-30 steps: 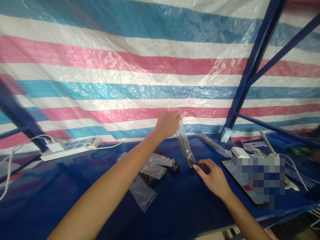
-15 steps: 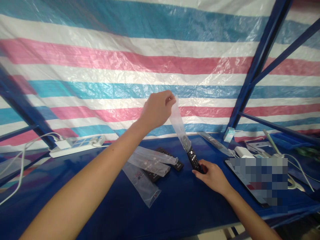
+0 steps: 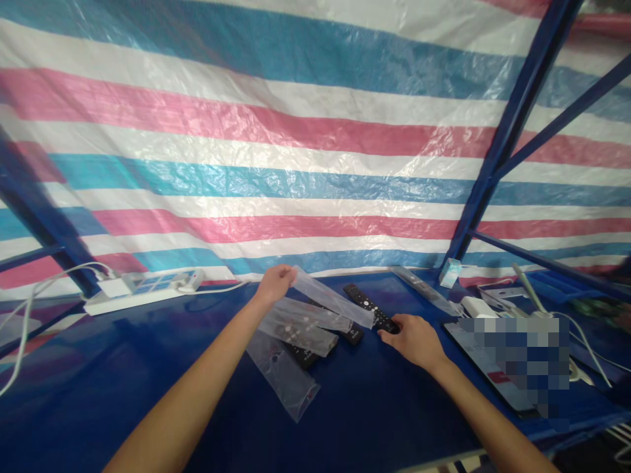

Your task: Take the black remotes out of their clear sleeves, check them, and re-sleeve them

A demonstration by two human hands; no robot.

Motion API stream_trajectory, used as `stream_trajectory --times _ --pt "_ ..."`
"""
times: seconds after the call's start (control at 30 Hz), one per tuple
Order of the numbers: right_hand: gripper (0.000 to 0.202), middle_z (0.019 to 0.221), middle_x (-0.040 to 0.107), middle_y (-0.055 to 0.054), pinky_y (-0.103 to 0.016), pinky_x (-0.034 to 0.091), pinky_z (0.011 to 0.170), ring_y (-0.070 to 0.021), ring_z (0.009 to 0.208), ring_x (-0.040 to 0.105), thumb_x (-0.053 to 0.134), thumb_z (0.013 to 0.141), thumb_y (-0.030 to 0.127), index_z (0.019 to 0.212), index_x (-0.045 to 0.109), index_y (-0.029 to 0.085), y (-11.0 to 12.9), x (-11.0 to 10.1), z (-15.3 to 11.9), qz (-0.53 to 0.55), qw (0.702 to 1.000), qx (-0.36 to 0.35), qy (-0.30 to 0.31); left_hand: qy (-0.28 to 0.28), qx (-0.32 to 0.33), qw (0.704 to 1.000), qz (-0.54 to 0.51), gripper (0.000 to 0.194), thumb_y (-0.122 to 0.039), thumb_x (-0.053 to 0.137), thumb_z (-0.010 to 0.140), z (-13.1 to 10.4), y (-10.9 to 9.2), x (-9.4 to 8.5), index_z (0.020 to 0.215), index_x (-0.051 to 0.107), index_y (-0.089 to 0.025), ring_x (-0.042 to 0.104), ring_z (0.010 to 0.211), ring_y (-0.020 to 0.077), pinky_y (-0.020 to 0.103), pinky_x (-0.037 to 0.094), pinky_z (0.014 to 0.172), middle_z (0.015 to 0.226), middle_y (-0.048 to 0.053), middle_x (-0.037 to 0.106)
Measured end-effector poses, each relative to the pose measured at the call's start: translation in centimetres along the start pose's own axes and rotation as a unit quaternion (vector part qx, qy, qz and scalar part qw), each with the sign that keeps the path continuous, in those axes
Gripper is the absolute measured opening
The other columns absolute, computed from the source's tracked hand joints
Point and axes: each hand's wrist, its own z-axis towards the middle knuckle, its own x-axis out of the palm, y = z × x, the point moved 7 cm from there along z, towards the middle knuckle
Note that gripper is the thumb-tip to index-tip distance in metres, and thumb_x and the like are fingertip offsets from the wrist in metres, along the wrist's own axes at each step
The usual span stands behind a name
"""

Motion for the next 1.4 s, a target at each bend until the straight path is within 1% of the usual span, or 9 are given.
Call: stream_trajectory --times 0.3,0.37,0.47,0.63,0.8,0.97,1.13,1.23,1.4 --pt "0.033 0.076 0.065 -0.003 -0.025 0.039 0.058 -0.0168 0.068 0.061 0.056 0.08 0.053 0.077 0.068 0.022 1.7 0.6 1.0 0.034 0.995 -0.091 0.022 0.056 0.006 0.984 0.17 0.018 -0.022 0.048 0.077 0.2 3.8 2.2 0.062 0.056 -0.019 0.06 0.072 0.0187 0.029 0.044 0.072 0.067 0.002 0.064" --pt "0.038 0.084 0.066 -0.004 -0.026 0.043 0.064 -0.0171 0.074 0.062 0.049 0.085 0.054 0.088 0.068 0.021 0.2 -0.7 1.9 0.028 0.997 -0.076 -0.007 0.061 0.005 0.978 0.197 0.014 -0.019 0.049 0.077 0.0 4.4 2.5 0.066 0.059 -0.018 0.06 0.075 0.0201 0.029 0.044 0.072 0.072 0.004 0.065" --pt "0.039 0.108 0.064 -0.012 -0.031 0.044 0.078 -0.0232 0.096 0.062 0.046 0.089 0.046 0.106 0.065 0.016 -3.9 -3.4 3.9 -0.095 0.992 0.04 -0.075 0.072 0.008 0.973 0.221 0.014 -0.016 0.049 0.076 -0.2 4.7 2.7 0.069 0.061 -0.018 0.061 0.077 0.0214 0.03 0.044 0.072 0.076 0.006 0.067" --pt "0.045 0.106 0.065 -0.026 -0.042 0.045 0.08 -0.0366 0.105 0.059 0.05 0.087 0.042 0.104 0.067 0.004 -9.0 -4.6 7.2 -0.174 0.974 0.147 -0.015 0.101 0.039 0.968 0.225 0.022 -0.017 0.044 0.08 0.2 3.6 2.7 0.07 0.063 -0.018 0.061 0.077 0.0191 0.027 0.045 0.073 0.074 0.003 0.067" --pt "0.045 0.095 0.069 -0.024 -0.04 0.048 0.068 -0.035 0.091 0.065 0.055 0.082 0.047 0.094 0.071 0.006 -10.9 -3.5 8.4 -0.171 0.967 0.186 0.034 0.109 0.051 0.962 0.243 0.022 -0.019 0.044 0.082 0.5 3.3 2.9 0.072 0.064 -0.018 0.062 0.08 0.0196 0.027 0.046 0.076 0.077 0.004 0.069" --pt "0.041 0.092 0.07 -0.022 -0.037 0.047 0.066 -0.0322 0.089 0.066 0.056 0.081 0.046 0.088 0.073 0.01 -9.4 -3.0 7.8 -0.177 0.968 0.176 0.036 0.058 0.038 0.954 0.293 0.025 -0.031 0.047 0.085 0.3 3.3 2.0 0.093 0.065 -0.015 0.057 0.104 0.0294 0.037 0.044 0.087 0.106 0.014 0.065" --pt "0.04 0.088 0.07 -0.02 -0.036 0.046 0.07 -0.0311 0.089 0.066 0.058 0.078 0.05 0.082 0.072 0.013 -5.5 -2.0 4.8 -0.184 0.975 0.12 0.03 0.013 0.084 0.922 0.379 0.029 -0.031 0.043 0.09 -0.7 0.5 2.2 0.099 0.064 -0.015 0.055 0.105 0.0304 0.04 0.043 0.09 0.108 0.014 0.064" --pt "0.038 0.088 0.069 -0.017 -0.035 0.045 0.071 -0.0292 0.089 0.065 0.057 0.08 0.051 0.08 0.071 0.016 -3.5 -1.2 2.4 -0.185 0.979 0.081 0.015 0.053 0.108 0.92 0.372 0.029 -0.029 0.041 0.091 -1.3 -1.6 4.4 0.102 0.063 -0.015 0.054 0.107 0.0288 0.039 0.042 0.092 0.109 0.013 0.064" --pt "0.033 0.08 0.067 -0.011 -0.033 0.044 0.069 -0.0254 0.081 0.064 0.062 0.079 0.049 0.075 0.068 0.017 -1.9 -0.5 -0.3 -0.151 0.987 -0.003 -0.049 0.16 0.134 0.917 0.339 0.028 -0.028 0.042 0.091 -1.2 -4.9 10.5 0.106 0.063 -0.016 0.056 0.108 0.025 0.034 0.044 0.091 0.111 0.011 0.066"
